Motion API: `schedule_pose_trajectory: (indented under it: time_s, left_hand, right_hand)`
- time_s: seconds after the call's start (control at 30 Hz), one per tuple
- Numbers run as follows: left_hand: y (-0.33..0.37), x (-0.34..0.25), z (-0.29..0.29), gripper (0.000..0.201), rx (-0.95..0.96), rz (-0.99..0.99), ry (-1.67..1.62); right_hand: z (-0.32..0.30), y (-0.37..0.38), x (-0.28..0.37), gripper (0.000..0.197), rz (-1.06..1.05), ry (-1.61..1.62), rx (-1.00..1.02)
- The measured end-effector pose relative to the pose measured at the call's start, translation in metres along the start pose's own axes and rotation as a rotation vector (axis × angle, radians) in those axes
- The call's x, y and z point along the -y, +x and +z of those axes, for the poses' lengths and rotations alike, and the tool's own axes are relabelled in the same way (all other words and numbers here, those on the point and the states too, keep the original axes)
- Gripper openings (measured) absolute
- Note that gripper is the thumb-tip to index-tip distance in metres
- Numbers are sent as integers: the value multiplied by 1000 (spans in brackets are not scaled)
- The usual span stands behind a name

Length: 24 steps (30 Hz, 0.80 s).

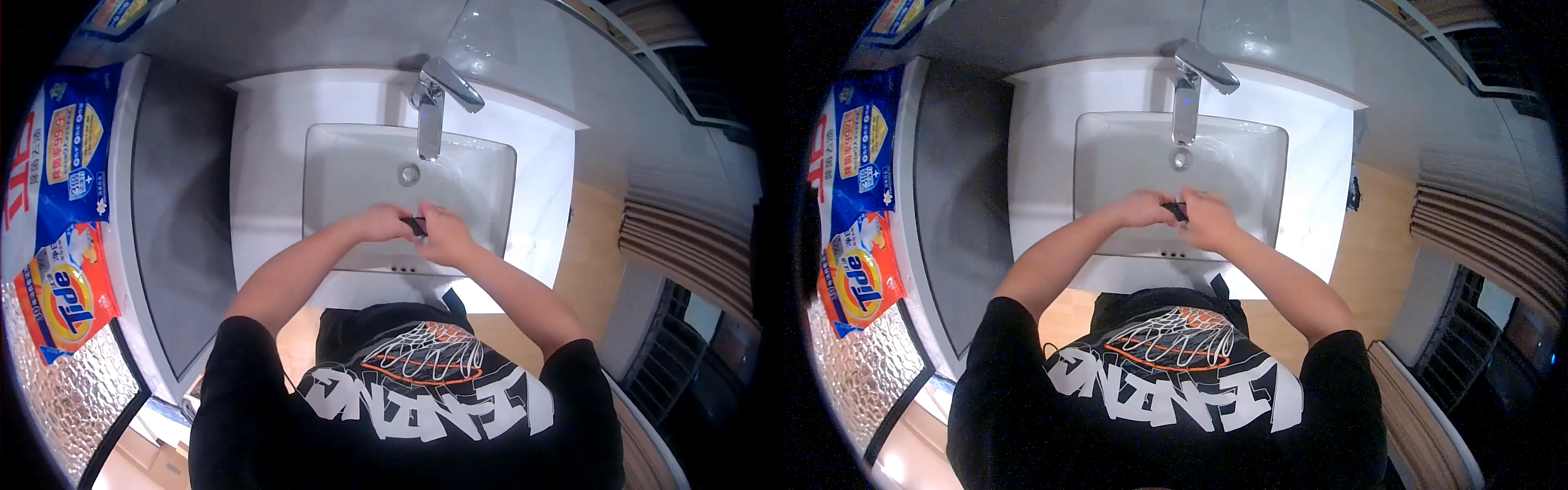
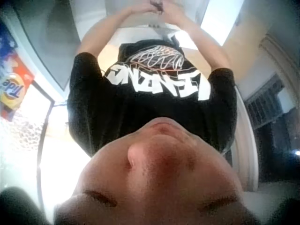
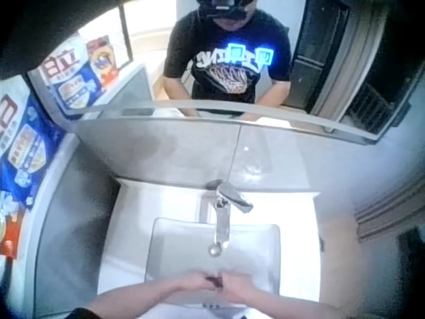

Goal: The person rinses a dark cloth under a running faucet in a sink, wrings it out, and uses it to wipe the edges of the sink and surrounding countertop.

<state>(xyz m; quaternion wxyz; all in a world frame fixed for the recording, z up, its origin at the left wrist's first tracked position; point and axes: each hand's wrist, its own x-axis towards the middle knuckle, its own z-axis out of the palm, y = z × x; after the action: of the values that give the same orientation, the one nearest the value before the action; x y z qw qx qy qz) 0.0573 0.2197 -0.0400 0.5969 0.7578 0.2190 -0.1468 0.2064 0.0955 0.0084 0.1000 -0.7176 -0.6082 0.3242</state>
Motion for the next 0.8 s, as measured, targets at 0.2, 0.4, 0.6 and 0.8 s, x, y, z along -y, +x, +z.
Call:
schedule_pose_trajectory:
  time_s: [0.2, 0.4, 0.6, 0.8]
  left_hand:
    - [-23, -41, -9, 30, -285, 517, 565]
    - [-21, -56, -18, 29, -313, 578, 702]
    - [-4, -38, 12, 23, -239, -76, 485]
    - [9, -36, 20, 20, -281, -322, -81]
  right_hand:
    - [-20, -6, -18, 34, 439, 1333, 326]
    - [-5, 14, -24, 33, 481, 1487, 1027]
    - [-2, 24, -2, 13, 117, -16, 104]
    - [-9, 32, -23, 12, -78, -233, 39]
